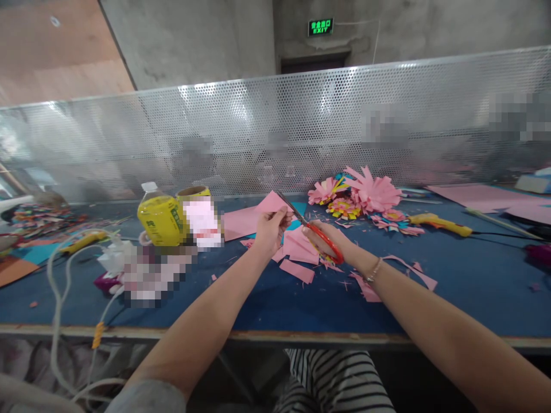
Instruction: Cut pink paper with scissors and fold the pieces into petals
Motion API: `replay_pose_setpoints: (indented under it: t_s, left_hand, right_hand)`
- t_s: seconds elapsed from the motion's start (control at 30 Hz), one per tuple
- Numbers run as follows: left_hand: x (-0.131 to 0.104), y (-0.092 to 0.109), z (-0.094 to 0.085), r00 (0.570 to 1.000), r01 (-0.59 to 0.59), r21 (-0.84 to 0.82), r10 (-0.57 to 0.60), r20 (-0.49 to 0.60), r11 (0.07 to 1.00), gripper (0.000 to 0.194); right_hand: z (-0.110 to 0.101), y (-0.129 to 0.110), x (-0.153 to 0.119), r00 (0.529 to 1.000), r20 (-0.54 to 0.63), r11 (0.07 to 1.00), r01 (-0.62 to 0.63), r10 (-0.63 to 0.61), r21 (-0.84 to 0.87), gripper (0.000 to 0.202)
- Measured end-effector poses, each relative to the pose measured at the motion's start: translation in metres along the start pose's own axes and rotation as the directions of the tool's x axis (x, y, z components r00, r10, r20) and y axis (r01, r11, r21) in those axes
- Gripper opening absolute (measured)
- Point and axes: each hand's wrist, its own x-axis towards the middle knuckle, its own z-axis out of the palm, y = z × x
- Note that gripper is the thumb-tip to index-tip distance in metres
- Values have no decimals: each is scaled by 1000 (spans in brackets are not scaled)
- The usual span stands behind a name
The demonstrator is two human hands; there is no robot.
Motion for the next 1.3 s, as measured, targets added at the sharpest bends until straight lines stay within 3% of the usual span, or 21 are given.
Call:
replay_pose_setpoints:
  t_s: [0.2, 0.4, 0.63, 0.77, 0.87, 1.13, 1.3]
  left_hand:
    - [-3, 1, 0, 999, 3, 7, -3, 41, 1000, 17]
    - [-4, -2, -1, 997, 33, 182, -45, 63, 983, 20]
    - [-5, -6, -3, 992, -30, 336, -14, 127, 941, 21]
    - [-8, -5, -3, 988, -27, 414, -38, 149, 910, 16]
    - [-10, -5, -2, 971, -29, 460, -84, 222, 888, 16]
    - [-12, -7, -2, 915, -42, 588, -205, 347, 808, 17]
    - [-13, -5, -1, 946, -111, 608, -104, 308, 786, 25]
  right_hand:
    - [-4, 15, 10, 999, -54, 998, -6, 9, 56, 34]
    - [-5, 30, 17, 994, -77, 965, -49, 72, 259, 37]
    - [-4, 13, 15, 992, -123, 936, 11, 35, 353, 32]
    - [-5, 7, 15, 961, -259, 925, 183, -97, 333, 34]
    - [-7, 6, 16, 939, -294, 918, 268, -180, 293, 35]
    - [-9, 7, 13, 944, -282, 913, 261, -172, 315, 29]
    - [-8, 9, 17, 955, -276, 913, 206, -109, 352, 34]
